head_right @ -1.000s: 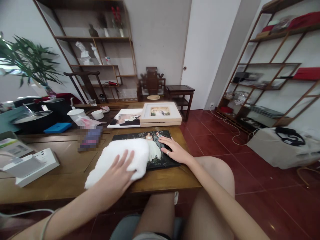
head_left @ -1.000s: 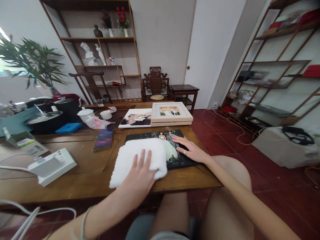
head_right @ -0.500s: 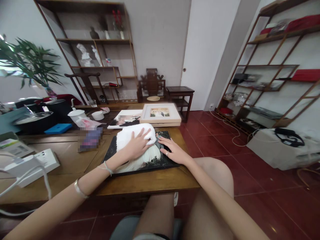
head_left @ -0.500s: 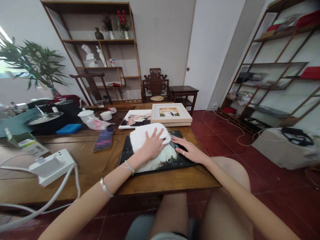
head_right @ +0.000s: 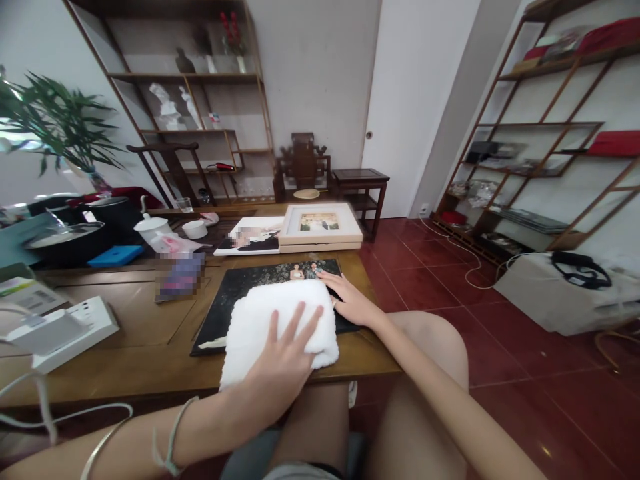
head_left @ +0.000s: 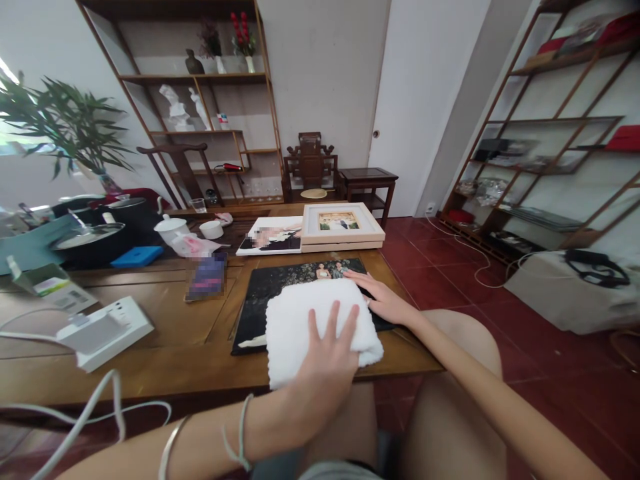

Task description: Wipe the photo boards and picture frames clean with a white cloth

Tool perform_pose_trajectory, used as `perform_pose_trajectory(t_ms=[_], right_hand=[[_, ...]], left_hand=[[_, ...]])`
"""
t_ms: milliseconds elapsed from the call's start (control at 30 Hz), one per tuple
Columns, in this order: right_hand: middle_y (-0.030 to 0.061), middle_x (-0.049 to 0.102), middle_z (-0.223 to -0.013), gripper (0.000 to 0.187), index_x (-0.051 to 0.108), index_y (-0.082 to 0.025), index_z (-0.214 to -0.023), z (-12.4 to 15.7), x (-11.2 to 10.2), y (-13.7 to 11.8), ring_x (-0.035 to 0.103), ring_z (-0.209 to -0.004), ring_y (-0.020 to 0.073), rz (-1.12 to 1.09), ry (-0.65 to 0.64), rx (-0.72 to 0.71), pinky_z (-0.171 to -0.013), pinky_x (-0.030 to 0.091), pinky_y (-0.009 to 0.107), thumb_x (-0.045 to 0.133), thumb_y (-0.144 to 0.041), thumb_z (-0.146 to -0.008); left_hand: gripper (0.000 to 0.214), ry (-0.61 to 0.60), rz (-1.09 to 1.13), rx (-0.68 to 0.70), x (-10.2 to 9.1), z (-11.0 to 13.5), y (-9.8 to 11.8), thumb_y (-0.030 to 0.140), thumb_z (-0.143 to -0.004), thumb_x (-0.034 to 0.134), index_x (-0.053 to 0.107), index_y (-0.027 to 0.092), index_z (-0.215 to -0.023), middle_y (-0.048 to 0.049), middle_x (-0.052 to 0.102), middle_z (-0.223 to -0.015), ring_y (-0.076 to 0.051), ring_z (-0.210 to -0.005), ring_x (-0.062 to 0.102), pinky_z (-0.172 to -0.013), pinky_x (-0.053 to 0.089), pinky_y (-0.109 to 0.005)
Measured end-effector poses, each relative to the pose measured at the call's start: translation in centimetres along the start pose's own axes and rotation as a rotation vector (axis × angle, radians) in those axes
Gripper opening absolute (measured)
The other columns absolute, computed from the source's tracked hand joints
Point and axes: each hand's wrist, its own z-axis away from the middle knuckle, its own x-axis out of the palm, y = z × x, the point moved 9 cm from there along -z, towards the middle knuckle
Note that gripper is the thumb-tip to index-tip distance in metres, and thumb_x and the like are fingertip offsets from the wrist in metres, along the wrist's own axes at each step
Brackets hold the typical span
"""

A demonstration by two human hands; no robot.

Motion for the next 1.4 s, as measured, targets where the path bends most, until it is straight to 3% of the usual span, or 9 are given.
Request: perform_pose_trajectory(t_ms=[167,500,567,667,767,867,967,1167,1400], right_hand=[[0.0102,0.043,-0.142,0.048,0.043,-0.025,-0.135,0.0,0.0,0.2,0.034,-0.134,0.0282,-0.004,0.019,0.001,-0.109,0.018,0.057,0.044,-0.039,-0.089],[0.0096,0.047,-0.139,0.042,0.05,-0.026,-0.129,-0.1,-0.1,0.1,0.036,-0.133,0.0246,0.025,0.048,0.054,-0.11,0.019,0.055,0.046,-0.039,-0.09],[0.0097,0.047,-0.139,0.041,0.051,-0.025,-0.128,-0.1,-0.2,-0.1,0.036,-0.133,0.0245,0.03,0.045,0.059,-0.11,0.019,0.055,0.046,-0.039,-0.09],[0.0104,0.046,-0.139,0.041,0.05,-0.025,-0.128,-0.2,-0.2,-0.2,0.037,-0.132,0.0248,0.033,0.039,0.053,-0.109,0.02,0.056,0.045,-0.039,-0.09],[0.011,0.046,-0.139,0.042,0.049,-0.024,-0.13,-0.2,-0.2,-0.3,0.036,-0.133,0.0245,0.035,0.033,0.05,-0.11,0.019,0.056,0.044,-0.038,-0.091],[0.0093,0.045,-0.14,0.042,0.047,-0.026,-0.131,-0.2,-0.2,-0.4,0.035,-0.133,0.0238,0.034,0.032,0.049,-0.11,0.018,0.056,0.043,-0.038,-0.091],[0.0091,0.045,-0.141,0.043,0.046,-0.027,-0.132,-0.2,-0.2,-0.5,0.035,-0.133,0.0238,0.034,0.034,0.052,-0.11,0.018,0.056,0.044,-0.039,-0.091],[0.0109,0.044,-0.141,0.042,0.048,-0.024,-0.131,-0.5,-0.2,-0.1,0.034,-0.134,0.0246,0.062,0.044,0.073,-0.11,0.018,0.057,0.044,-0.037,-0.091],[0.0118,0.044,-0.14,0.041,0.05,-0.023,-0.129,-0.5,-0.1,0.3,0.035,-0.134,0.0242,0.068,0.044,0.083,-0.11,0.018,0.055,0.046,-0.035,-0.09]], left_hand=[[0.026,-0.104,0.031,0.001,0.6,-1.6,-2.4,0.024,-0.087,0.048,0.07,0.022,-0.1,-0.0077,0.027,-0.15,-0.042,-0.133,0.026,-0.094,0.035,-0.067],[0.028,-0.109,0.034,-0.111,1.6,-5.3,-8.1,0.026,-0.089,0.048,0.064,0.02,-0.112,-0.0113,0.031,-0.148,-0.041,-0.132,0.029,-0.094,0.034,-0.067],[0.029,-0.145,0.033,-0.11,1.6,-5.2,-8.1,0.025,-0.09,0.046,0.063,0.02,-0.113,-0.0116,0.032,-0.147,-0.04,-0.131,0.031,-0.093,0.037,-0.065],[0.031,-0.186,0.023,-0.087,1.3,-3.4,-5.8,0.02,-0.087,0.048,0.063,0.019,-0.114,-0.0132,0.031,-0.147,-0.042,-0.13,0.032,-0.091,0.04,-0.064],[0.027,-0.108,-0.007,-0.077,0.7,-0.9,-3.1,0.021,-0.086,0.052,0.067,0.021,-0.107,-0.0123,0.03,-0.148,-0.044,-0.13,0.03,-0.091,0.037,-0.068],[0.018,-0.023,-0.035,-0.05,0.7,0.2,-2.2,0.025,-0.086,0.055,0.072,0.023,-0.093,-0.0087,0.029,-0.149,-0.043,-0.131,0.029,-0.094,0.035,-0.068],[0.016,-0.031,-0.037,-0.01,1.2,-0.1,-3.1,0.026,-0.086,0.057,0.072,0.024,-0.087,-0.0049,0.028,-0.149,-0.04,-0.132,0.029,-0.096,0.036,-0.065],[0.022,-0.101,0.001,0.005,1.0,-1.5,-5.4,0.024,-0.089,0.05,0.068,0.024,-0.103,-0.0044,0.028,-0.149,-0.036,-0.133,0.029,-0.098,0.037,-0.06],[0.028,-0.163,0.082,-0.041,1.9,-5.3,-8.7,0.025,-0.09,0.047,0.061,0.021,-0.114,-0.0072,0.029,-0.149,-0.035,-0.134,0.028,-0.099,0.035,-0.06]])
